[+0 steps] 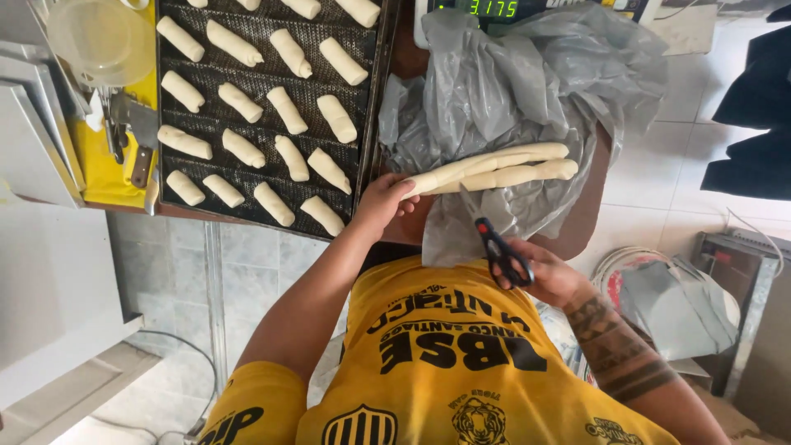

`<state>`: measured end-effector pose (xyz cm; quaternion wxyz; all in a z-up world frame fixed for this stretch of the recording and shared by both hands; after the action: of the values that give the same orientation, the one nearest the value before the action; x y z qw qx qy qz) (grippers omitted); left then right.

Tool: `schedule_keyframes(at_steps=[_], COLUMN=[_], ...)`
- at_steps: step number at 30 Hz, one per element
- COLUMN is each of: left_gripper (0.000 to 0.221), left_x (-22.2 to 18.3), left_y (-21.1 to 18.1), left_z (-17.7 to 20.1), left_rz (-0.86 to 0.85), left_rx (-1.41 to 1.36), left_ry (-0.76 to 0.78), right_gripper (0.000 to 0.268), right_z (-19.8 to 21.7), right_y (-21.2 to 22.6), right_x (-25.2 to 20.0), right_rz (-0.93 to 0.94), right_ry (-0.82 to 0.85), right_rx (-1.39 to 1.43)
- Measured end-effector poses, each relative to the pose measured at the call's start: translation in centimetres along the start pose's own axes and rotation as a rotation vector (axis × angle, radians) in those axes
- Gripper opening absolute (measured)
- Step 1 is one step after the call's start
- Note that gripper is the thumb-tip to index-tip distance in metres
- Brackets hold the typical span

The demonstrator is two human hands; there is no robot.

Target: Cutting long strips of dough into smaller pieces using scissors and arranging them on a baking tray.

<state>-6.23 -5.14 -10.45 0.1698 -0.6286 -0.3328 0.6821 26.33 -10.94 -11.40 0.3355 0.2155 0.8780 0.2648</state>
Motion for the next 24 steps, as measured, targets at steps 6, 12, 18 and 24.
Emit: schedule_keyframes(at_steps=[6,12,18,24], left_gripper=[0.042,0.041,0.037,0.040], left_x=[-1.9,-4.7,-4.9,-2.7], left_y=[-0.2,-1.4,-1.4,0.8], left_z=[-1.2,-2.2,-1.4,1.4], left_rz=[-0.056,-0.108,-0.122,-0.132], left_rx=[0.009,0.072,0.270,0.565], left_ry=[-0.048,-0.059,-0.042,-0.049], right_gripper=[0.074,0.090,0.050,0.027], right_z=[-3.1,-2.2,-3.6,-3.6], right_y=[0.9,-1.7,0.4,2.7], right_x=[4.3,8.0,7.8,7.0], right_rz=[-0.135,-0.168,-0.199,0.112], right_ry=[0.348,0.437,0.209,0.005], right_rx=[0.030,-0.088,-0.113,-0.302])
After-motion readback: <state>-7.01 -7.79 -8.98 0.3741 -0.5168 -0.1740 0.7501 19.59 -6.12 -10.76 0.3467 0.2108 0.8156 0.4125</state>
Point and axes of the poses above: each hand's wrist, its own x-axis towards the middle knuckle, its own z-axis out of the back of the hand, y = z × x, the point moved 3 cm from there along x, towards the middle knuckle, and after that the axes turned 9 degrees about -x, right-handed, at the moved point
